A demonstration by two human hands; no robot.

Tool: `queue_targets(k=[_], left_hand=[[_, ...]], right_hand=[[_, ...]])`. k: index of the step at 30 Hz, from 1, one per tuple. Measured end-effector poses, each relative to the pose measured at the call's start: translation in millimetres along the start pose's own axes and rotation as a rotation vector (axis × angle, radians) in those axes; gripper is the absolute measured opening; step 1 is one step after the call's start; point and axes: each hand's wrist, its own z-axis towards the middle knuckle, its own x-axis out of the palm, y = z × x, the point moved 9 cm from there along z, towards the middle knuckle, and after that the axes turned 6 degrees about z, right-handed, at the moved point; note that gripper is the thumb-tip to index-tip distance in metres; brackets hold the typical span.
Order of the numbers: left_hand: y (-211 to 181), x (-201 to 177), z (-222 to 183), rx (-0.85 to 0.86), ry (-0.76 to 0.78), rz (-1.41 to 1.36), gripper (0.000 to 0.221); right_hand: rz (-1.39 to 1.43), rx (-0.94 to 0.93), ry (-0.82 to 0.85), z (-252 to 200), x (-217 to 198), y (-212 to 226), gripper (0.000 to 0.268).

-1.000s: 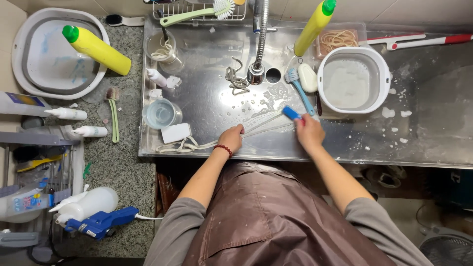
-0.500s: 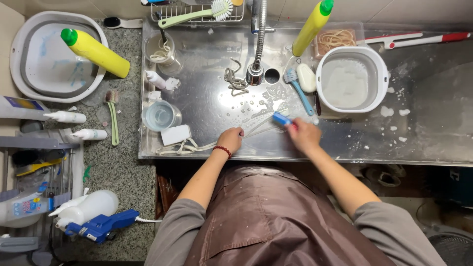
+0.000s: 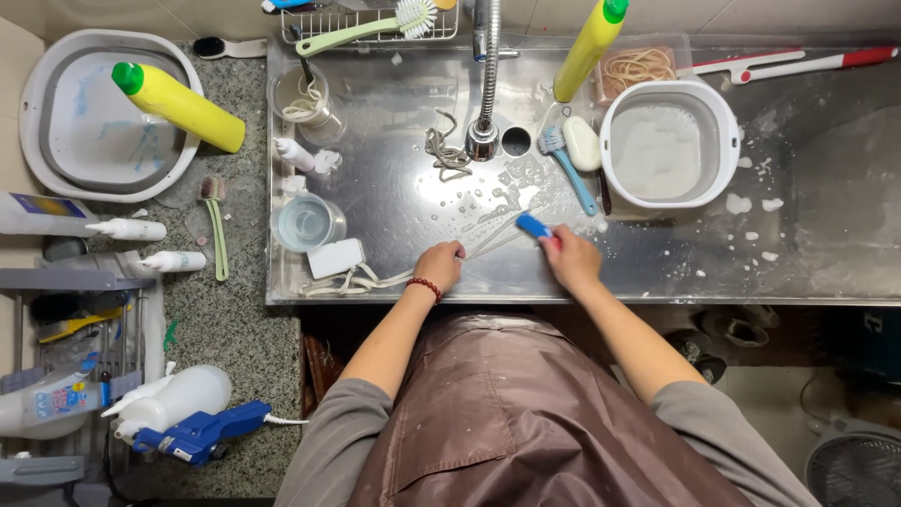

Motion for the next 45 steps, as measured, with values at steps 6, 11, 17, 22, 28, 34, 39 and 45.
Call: queue_targets(k=[6,11,17,22,28,34,39,45], left_hand=[[0,1,3,0.038,-0.012,0.032,0.015],[1,-8,-1,0.028,-0.077,-0.053,0.013],[0,-15,-4,-0.015,-0.079,-0.11,0.014],[3,-15,2,-0.038,-0.08,-0.127,0.013],[9,-9,5,-0.063,-0.049,-0.151,0.011],[7,-6,-2,0.003,-0.08,-0.107,0.012],[10,-2,2,0.028,-0.118,-0.103,0.011],[2,-10,-2,-0.042,-0.019,-0.074,0.011]], right_hand=[[-0.033,-0.101,-0.024,6,-16,28,0.03],[0.023,-0.12,-0.04,5,13,35,0.029],[-0.02,-0.03,-0.091,11,-6,21,0.029],[-0.005,-0.11,-0.146,14,-11,12,0.032],[-0.039,-0.099,-0.18,13,-11,-3,0.033],[-0.018,0.005,-0.141,12,-4,-22,0.031],[0.002,-0.082,-0.259,0,-8,-17,0.031],[-0.071,0.035,-0.268,20,-32,-35,0.027]])
